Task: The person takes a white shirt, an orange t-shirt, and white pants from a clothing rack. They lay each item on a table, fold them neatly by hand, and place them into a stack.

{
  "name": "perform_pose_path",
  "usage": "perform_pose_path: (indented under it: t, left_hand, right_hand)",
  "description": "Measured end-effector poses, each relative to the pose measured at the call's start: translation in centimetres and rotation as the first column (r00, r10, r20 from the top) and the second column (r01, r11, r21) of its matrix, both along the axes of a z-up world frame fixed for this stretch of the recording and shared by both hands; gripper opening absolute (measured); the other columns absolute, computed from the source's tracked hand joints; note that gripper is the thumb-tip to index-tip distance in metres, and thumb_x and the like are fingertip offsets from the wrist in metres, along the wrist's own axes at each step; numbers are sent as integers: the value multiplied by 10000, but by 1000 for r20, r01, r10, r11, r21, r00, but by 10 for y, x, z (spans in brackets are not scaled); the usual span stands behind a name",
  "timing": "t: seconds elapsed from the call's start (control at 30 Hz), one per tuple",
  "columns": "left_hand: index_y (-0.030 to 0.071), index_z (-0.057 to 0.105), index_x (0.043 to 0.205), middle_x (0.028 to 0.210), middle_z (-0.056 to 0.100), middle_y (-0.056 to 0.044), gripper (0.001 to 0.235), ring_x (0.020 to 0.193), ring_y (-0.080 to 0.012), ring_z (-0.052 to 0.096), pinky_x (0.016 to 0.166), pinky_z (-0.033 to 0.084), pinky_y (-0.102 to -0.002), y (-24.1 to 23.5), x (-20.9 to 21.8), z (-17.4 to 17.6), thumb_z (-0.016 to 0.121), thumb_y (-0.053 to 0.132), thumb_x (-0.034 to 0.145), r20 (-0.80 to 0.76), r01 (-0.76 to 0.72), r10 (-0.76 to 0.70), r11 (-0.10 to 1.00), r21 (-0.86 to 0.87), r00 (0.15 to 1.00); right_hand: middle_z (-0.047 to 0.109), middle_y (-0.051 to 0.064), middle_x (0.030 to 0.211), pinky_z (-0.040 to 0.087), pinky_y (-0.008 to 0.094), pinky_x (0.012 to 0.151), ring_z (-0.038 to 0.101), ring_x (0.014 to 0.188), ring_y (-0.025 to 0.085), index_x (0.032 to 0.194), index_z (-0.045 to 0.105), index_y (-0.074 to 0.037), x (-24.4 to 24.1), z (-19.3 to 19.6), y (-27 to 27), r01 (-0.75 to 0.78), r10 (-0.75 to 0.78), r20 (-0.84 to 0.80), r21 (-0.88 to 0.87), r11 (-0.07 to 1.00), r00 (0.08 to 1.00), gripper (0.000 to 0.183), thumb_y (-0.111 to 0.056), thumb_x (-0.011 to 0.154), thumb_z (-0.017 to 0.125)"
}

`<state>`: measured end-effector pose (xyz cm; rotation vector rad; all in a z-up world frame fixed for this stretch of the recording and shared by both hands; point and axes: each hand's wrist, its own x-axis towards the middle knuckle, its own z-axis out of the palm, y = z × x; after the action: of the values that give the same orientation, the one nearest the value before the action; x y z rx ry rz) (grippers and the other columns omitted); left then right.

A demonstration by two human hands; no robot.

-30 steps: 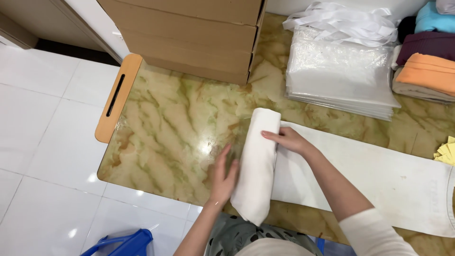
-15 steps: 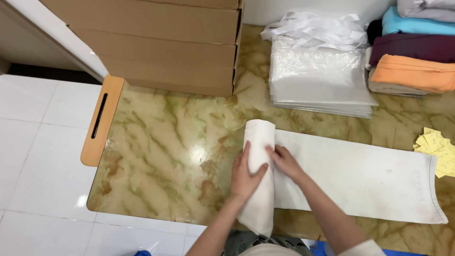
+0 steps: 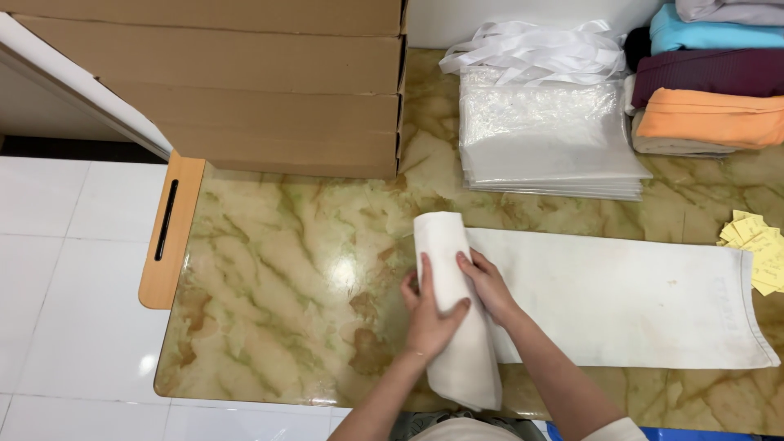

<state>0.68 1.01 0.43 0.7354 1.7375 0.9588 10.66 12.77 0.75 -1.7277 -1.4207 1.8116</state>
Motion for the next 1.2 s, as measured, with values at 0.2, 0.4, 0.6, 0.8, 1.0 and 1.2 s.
perform_pose_path:
  t: [0.2,0.4,0.6,0.8,1.0,1.2]
  left_hand:
    - [319,54,1715,1593,113,-219,1201,1518,-524,233,1227,402,-545,13,7,17,794,255,772,-202,133,-159,981,-138,966]
    - [255,158,1704,1595,66,-257,1155,1417,-557,331,1075,556,-543,25,26,14,791,141,745,-403,167,-242,963,-213,882]
    - [192,284,1669,1678,5,-384,895,1452,-673,176,1088,382,-698,60,109,-29,671,8,883,-736,163,-339,939,-303,586]
    - [152,318,1653,1657,162,-402,772,1418,-712,227,1063,328,-767,66,151,-29,547,-44,943,-933,150,-156,982,-113,324]
    - [82,428,1590,1635,397,-261,695,1435,-430,484,1188,413,-517,32,81,-28,686,207,957,-382,-83,231,927,367,895]
    - [216,402,1626,1670,404,-120,589,1551,-283,358,1284,326,-414,23,48,-24,558,344,1073,146,-259,243,961,100,959]
  right_hand:
    - [626,232,1448,473,455,1110,558,1363,358,1490,618,-77,11,-7,-5,106,-105,-66,8,994,992,667,-422,941,779]
    - [618,243,1331,532,435,1042,609,1249,338,1492,583,-80,35,-36,3,97,-97,-7,175,980,995,699,-370,910,839]
    - [597,191,1297,580,435,972,649,1189,354,1359,700,-103,81,-61,17,60,-115,140,349,935,983,470,-240,923,809]
    - [692,202,1360,473,596,1055,625,1270,376,1360,697,-19,112,3,38,54,-57,-22,-118,992,998,653,-568,1061,506]
    - [615,208,1466,387,613,1125,520,1422,402,1435,586,-46,115,-1,38,-269,280,243,-75,960,929,1015,-891,879,500]
    - [529,107,1363,477,483,1085,520,1342,382,1259,800,-223,133,-49,9,-483,367,397,249,839,841,600,-690,919,637]
